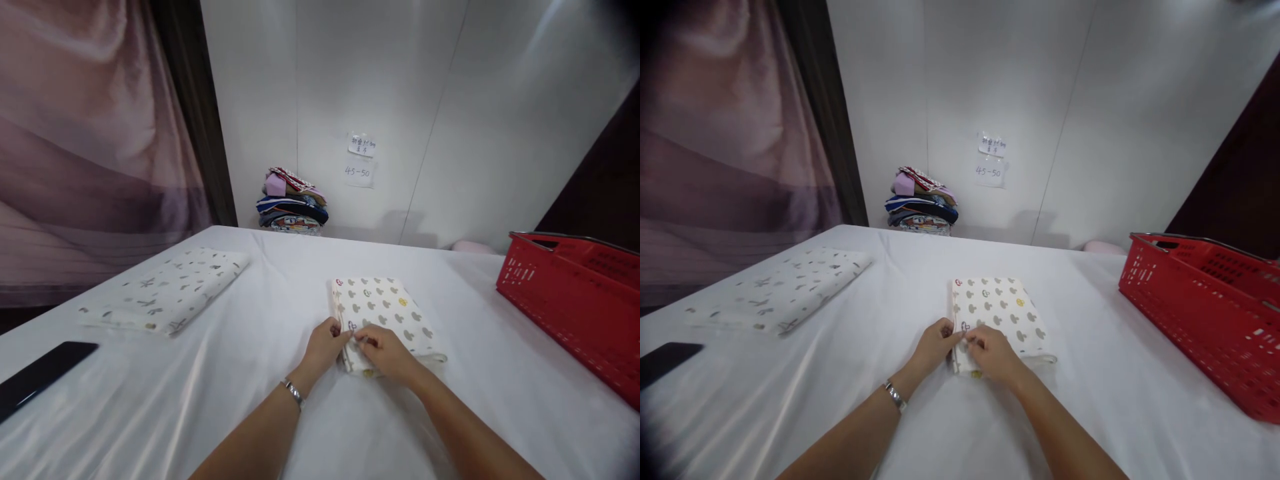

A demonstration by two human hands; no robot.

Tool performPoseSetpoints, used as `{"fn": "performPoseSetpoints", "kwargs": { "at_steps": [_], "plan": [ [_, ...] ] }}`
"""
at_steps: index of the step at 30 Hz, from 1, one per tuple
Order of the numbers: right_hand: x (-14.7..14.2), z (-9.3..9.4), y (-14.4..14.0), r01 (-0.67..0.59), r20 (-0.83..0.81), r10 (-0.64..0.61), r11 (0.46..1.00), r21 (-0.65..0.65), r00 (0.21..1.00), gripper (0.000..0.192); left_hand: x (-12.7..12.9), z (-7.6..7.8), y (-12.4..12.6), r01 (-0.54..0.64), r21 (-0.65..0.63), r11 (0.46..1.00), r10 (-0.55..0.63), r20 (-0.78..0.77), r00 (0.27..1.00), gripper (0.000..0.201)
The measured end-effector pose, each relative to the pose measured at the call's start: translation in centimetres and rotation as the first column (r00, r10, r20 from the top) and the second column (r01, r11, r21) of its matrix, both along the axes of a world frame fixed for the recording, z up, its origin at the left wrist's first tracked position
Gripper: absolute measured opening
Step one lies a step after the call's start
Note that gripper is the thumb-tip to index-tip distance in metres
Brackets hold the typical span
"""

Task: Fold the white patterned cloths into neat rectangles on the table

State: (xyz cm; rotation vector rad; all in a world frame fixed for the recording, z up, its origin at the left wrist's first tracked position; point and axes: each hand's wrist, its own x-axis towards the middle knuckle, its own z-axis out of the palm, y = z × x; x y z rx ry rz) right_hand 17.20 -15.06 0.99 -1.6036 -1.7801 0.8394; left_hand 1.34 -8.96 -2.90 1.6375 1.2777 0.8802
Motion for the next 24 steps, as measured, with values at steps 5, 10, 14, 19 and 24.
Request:
{"fn": "performPoseSetpoints", "kwargs": {
  "at_steps": [5,10,14,19,24],
  "plan": [
    [3.0,0.6,-2.6,-0.051,-0.019,0.056,0.981,0.188,0.998,0.021,-0.1,-0.4,0.1,0.016,-0.054,0.998,-0.013,0.043,0.999,0.023],
    [11.5,0.2,-1.2,0.368,0.227,-0.445,0.876,0.313,0.867,0.032,0.0,-0.1,0.3,-0.043,-0.126,0.991,0.048,0.041,0.998,0.032],
    [15.4,-1.0,0.3,0.558,0.279,-0.537,0.830,0.006,0.796,0.055,0.0,-0.3,0.5,-0.036,-0.169,0.985,0.035,-0.012,0.999,0.049],
    [13.5,-2.2,0.6,0.509,0.211,-0.487,0.858,-0.062,0.847,0.045,0.4,0.0,0.5,-0.033,-0.120,0.992,0.021,-0.102,0.995,0.040],
    [11.3,-2.8,-1.5,0.412,0.247,-0.389,0.910,-0.049,0.887,0.039,-0.7,1.5,1.5,-0.078,-0.152,0.985,0.059,-0.125,0.990,0.030]
  ]
}}
